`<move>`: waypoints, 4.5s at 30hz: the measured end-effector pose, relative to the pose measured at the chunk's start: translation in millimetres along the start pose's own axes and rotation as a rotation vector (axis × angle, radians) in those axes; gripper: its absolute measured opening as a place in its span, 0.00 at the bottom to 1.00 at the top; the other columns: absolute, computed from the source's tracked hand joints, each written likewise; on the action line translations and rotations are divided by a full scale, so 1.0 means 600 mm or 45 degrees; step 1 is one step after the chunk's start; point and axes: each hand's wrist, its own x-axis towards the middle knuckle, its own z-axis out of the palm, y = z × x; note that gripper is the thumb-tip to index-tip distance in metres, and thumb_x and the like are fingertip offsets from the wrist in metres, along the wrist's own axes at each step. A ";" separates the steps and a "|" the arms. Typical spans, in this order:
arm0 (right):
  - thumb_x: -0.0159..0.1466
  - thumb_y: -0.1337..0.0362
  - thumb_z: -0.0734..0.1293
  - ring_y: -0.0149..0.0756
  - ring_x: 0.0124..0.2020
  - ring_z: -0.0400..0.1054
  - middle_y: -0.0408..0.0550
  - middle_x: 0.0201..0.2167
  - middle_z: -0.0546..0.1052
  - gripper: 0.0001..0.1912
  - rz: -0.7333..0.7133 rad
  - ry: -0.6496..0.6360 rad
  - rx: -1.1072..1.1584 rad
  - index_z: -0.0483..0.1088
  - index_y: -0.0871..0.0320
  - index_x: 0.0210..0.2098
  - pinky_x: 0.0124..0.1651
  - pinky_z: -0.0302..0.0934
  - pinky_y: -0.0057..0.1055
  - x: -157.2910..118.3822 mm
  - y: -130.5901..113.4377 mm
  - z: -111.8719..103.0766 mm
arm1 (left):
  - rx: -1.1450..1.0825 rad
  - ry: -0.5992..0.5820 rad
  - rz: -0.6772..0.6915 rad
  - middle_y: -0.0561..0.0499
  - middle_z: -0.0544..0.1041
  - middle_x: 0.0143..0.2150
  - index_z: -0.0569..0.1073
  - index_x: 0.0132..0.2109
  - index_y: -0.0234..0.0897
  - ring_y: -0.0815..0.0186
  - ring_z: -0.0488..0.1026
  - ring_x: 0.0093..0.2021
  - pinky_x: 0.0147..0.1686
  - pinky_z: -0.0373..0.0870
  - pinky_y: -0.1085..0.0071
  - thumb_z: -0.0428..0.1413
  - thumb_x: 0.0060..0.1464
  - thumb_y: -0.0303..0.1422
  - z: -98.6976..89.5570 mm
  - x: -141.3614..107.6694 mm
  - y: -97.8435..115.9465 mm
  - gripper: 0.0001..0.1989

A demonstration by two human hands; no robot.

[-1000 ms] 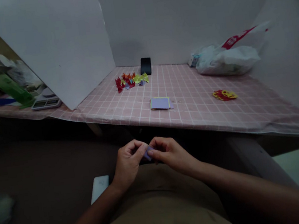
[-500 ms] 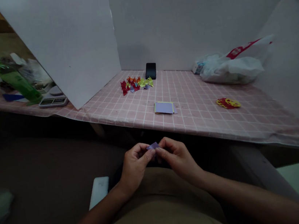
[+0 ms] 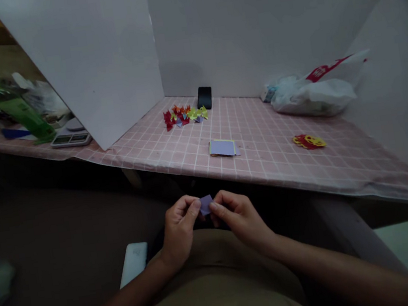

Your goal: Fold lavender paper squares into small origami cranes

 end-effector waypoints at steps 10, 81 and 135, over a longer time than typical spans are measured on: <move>0.66 0.52 0.66 0.30 0.24 0.62 0.42 0.22 0.71 0.19 0.031 -0.065 -0.030 0.65 0.57 0.25 0.28 0.55 0.28 0.006 0.004 -0.005 | 0.035 -0.069 -0.172 0.55 0.72 0.24 0.74 0.30 0.34 0.70 0.68 0.27 0.30 0.65 0.73 0.62 0.55 0.40 0.001 0.006 0.006 0.13; 0.64 0.50 0.65 0.26 0.19 0.62 0.39 0.19 0.70 0.19 0.199 -0.183 0.107 0.64 0.57 0.26 0.23 0.55 0.24 0.025 0.021 -0.017 | 0.108 -0.194 -0.145 0.54 0.73 0.25 0.71 0.30 0.34 0.72 0.68 0.23 0.26 0.65 0.74 0.59 0.57 0.41 0.000 0.006 -0.010 0.15; 0.67 0.56 0.62 0.29 0.24 0.55 0.40 0.20 0.63 0.18 -0.085 0.005 -0.271 0.60 0.56 0.22 0.27 0.50 0.27 0.014 0.024 -0.008 | 0.277 -0.339 -0.154 0.59 0.61 0.17 0.64 0.26 0.39 0.72 0.56 0.19 0.21 0.53 0.74 0.55 0.58 0.47 -0.003 -0.001 -0.005 0.20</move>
